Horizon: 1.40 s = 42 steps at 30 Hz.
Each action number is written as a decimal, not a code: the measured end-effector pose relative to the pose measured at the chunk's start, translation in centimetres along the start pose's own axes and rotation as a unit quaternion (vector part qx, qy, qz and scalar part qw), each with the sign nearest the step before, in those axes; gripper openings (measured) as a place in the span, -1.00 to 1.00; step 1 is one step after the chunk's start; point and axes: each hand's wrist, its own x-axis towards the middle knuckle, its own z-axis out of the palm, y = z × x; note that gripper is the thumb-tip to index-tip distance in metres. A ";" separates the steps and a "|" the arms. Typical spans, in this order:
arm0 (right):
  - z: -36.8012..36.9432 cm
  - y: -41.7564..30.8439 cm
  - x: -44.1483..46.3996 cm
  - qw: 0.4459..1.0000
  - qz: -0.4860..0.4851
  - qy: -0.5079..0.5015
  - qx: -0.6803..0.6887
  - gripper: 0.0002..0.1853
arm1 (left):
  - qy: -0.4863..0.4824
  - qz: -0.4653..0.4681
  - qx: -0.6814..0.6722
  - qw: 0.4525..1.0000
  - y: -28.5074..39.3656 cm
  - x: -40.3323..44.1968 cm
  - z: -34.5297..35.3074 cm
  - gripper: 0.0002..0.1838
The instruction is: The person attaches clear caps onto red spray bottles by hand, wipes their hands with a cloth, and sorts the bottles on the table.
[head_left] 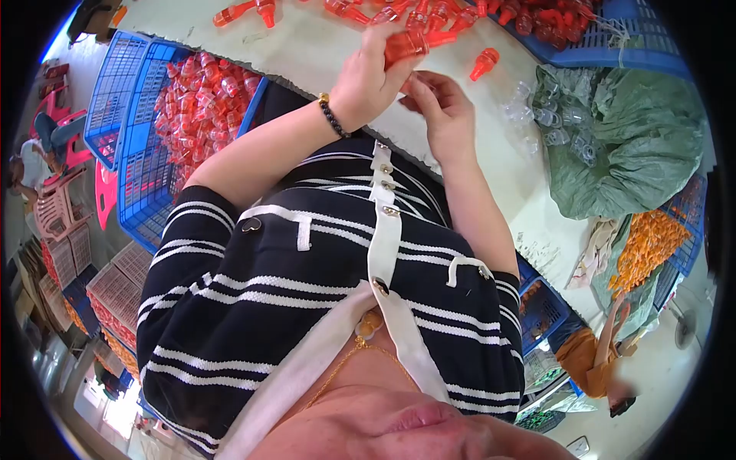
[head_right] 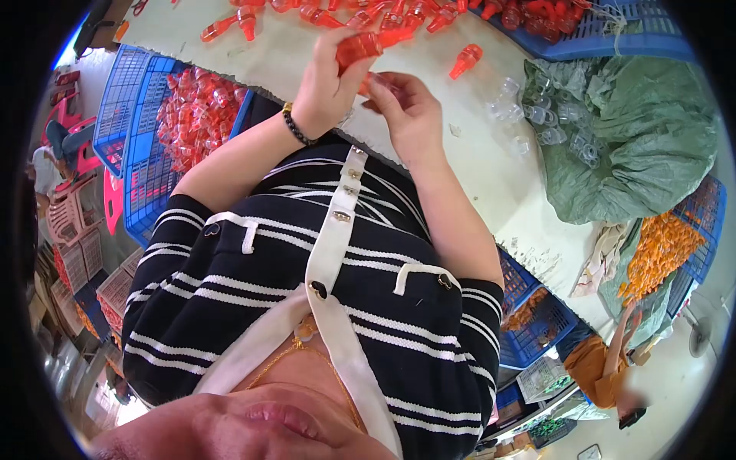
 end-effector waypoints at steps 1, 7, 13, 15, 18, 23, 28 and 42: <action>-0.3 0.4 -0.1 0.992 0.089 0.002 0.085 -0.72 | -0.048 0.050 0.046 0.997 0.1 -0.1 -0.5 -0.60; -3.9 5.9 -0.1 0.880 0.276 -0.164 0.351 -0.59 | -0.235 0.249 0.134 0.930 -0.8 -0.5 -1.9 -0.53; -3.4 -0.3 0.3 0.955 0.279 -0.078 0.057 -0.56 | -0.188 0.044 0.012 0.981 0.6 0.6 -1.3 -0.63; -5.9 -0.5 1.4 0.980 -0.036 0.057 -0.186 -0.59 | -0.084 -0.287 -0.228 0.927 0.7 0.8 -0.6 -0.67; -12.1 -2.9 3.3 0.693 -0.185 0.237 -0.656 -0.60 | -0.085 -0.392 -0.251 0.881 -0.1 0.9 -1.4 -0.65; -13.3 -2.7 4.9 0.598 -0.032 0.235 -0.766 -0.62 | -0.097 -0.472 -0.283 0.829 0.1 0.8 -1.1 -0.57; -11.4 -2.3 5.3 0.726 -0.284 0.243 -0.578 -0.65 | -0.099 -0.472 -0.270 0.833 -0.4 0.6 -1.4 -0.51; -2.6 -3.2 2.7 0.829 -0.342 -0.071 -0.436 -0.62 | -0.238 -0.473 -0.245 0.812 0.7 1.8 -3.1 -0.48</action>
